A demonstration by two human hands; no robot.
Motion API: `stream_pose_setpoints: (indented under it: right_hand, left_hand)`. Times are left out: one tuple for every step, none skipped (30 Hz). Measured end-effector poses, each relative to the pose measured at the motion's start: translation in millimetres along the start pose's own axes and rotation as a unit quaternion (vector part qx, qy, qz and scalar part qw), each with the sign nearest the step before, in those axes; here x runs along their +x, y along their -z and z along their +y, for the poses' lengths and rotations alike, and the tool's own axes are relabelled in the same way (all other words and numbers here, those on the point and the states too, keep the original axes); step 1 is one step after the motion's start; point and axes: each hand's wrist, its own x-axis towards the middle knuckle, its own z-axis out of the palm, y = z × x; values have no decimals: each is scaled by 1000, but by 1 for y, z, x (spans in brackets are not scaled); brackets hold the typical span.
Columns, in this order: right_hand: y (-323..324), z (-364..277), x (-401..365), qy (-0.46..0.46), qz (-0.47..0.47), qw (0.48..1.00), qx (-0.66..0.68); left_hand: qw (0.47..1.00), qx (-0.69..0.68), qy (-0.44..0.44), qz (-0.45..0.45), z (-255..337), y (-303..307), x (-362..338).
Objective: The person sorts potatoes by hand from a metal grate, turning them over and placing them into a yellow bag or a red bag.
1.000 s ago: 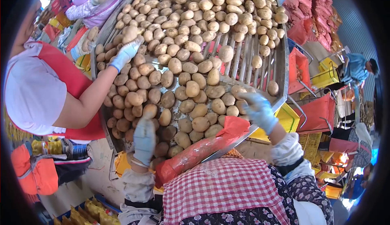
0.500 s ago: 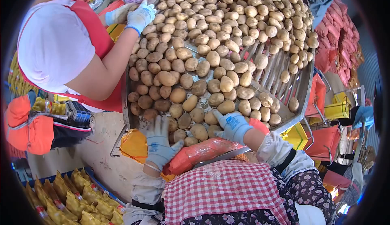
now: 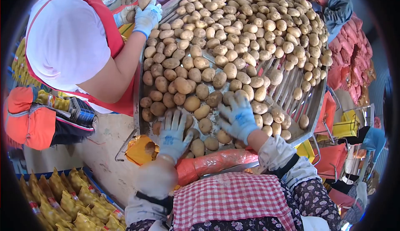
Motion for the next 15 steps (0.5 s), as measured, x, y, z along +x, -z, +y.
stream_pose_setpoints:
  right_hand:
    - [-5, -1, -6, 36, -42, 997, -54]
    - [-13, -9, -15, 35, -43, 997, -52]
    - [-21, -21, -24, 92, -105, 990, -25]
    - [-27, -28, -26, 150, -165, 975, 1]
    - [-30, -30, -22, 151, -165, 975, 2]
    - [-34, -31, -17, 140, -242, 948, 150]
    - [-35, -32, -11, 126, -310, 895, 295]
    - [-22, -31, 1, 127, -307, 896, 295]
    - [1, -29, 17, 103, -309, 922, 210]
    - [14, -27, 27, 78, -309, 940, 122]
    - [13, -17, 25, 79, -312, 939, 119]
    - [9, 1, 20, -1, -115, 991, 64]
    - [3, 14, 15, -82, 89, 993, 8]
    - [-6, 19, 10, -84, 89, 992, 8]
    - [-15, 22, 1, -63, 43, 997, 21]
  left_hand:
    - [1000, -2, 7, -18, -6, 0, -12]
    - [1000, -2, 7, -20, -12, 5, -22]
    - [990, -34, 59, -121, -17, 13, -29]
    - [967, -66, 111, -218, -19, 19, -32]
    - [909, -117, 221, -334, -16, 37, -7]
    - [908, -115, 224, -335, -15, 33, 5]
    - [956, -111, 168, -212, -15, 26, 15]
    - [985, -104, 107, -84, -15, 18, 25]
    - [986, -104, 105, -83, -13, 6, 37]
    - [991, -54, 91, -81, -9, -9, 47]
    - [994, -5, 79, -79, -6, -20, 50]
    - [993, -7, 82, -79, -7, -25, 48]
    - [990, -9, 91, -108, -9, -29, 44]
    - [986, -11, 96, -137, -10, -31, 45]
    - [986, -9, 97, -134, -9, -32, 48]
